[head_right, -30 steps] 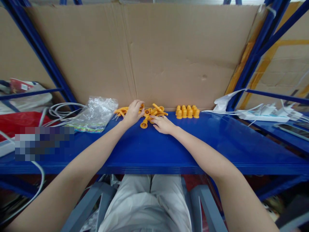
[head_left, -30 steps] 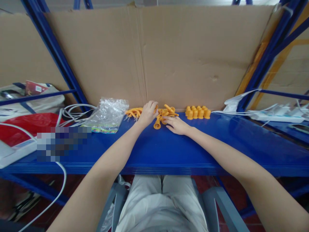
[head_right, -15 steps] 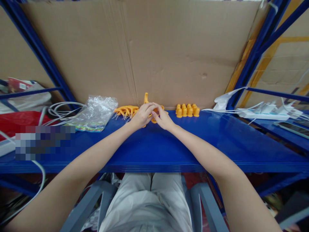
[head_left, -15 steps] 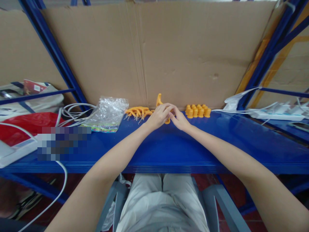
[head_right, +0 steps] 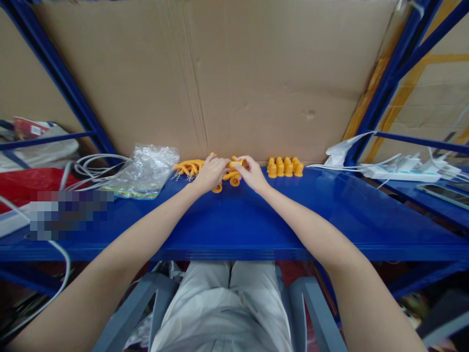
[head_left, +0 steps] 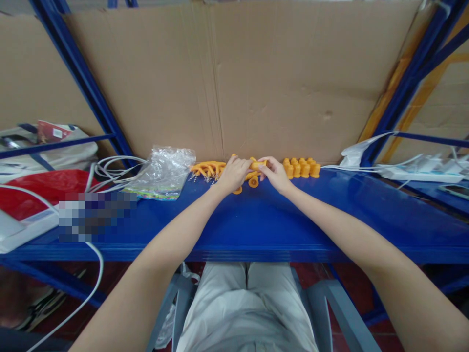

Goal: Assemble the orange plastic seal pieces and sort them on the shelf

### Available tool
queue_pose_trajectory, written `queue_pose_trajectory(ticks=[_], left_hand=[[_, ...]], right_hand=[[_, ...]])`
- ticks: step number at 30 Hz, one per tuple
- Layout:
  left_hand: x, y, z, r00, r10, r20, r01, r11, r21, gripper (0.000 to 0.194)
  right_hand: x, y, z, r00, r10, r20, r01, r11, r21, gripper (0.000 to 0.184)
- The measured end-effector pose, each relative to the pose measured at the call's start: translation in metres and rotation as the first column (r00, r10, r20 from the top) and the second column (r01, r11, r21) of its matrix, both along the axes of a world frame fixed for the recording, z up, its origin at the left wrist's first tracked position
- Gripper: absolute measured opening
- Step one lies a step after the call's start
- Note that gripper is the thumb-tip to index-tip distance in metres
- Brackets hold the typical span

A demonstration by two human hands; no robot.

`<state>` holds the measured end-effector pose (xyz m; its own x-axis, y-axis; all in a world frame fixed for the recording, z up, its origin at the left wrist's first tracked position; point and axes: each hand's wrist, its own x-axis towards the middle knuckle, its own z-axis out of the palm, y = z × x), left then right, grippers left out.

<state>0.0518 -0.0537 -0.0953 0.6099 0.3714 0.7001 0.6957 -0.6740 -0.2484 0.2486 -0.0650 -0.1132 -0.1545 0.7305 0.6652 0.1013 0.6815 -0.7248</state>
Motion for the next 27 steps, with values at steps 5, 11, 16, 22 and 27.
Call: queue_pose_trajectory(ticks=[5,11,16,22,27], left_hand=[[-0.007,0.004,-0.001,0.999,0.023,-0.034,-0.023,1.000,-0.001,0.030],[-0.006,0.001,0.002,0.993,-0.019,-0.116,0.012,0.998,-0.059,0.025],[0.000,-0.003,0.007,0.984,-0.068,-0.162,0.041,0.985,-0.169,0.017],[0.002,-0.010,0.013,0.990,-0.017,-0.139,-0.015,0.973,-0.229,0.020],[0.002,-0.013,0.015,0.992,-0.014,-0.122,-0.012,0.979,-0.204,0.025]], right_hand=[[0.007,0.006,0.000,0.998,0.027,0.058,-0.027,1.000,-0.003,0.054],[0.030,0.011,0.007,0.902,-0.167,0.399,0.091,0.975,0.204,0.051],[0.039,0.008,0.013,0.744,-0.323,0.585,0.090,0.916,0.392,0.040],[0.036,0.004,0.015,0.615,-0.471,0.632,0.058,0.827,0.559,0.037],[0.037,-0.007,0.018,0.492,-0.608,0.623,0.056,0.736,0.674,0.036]])
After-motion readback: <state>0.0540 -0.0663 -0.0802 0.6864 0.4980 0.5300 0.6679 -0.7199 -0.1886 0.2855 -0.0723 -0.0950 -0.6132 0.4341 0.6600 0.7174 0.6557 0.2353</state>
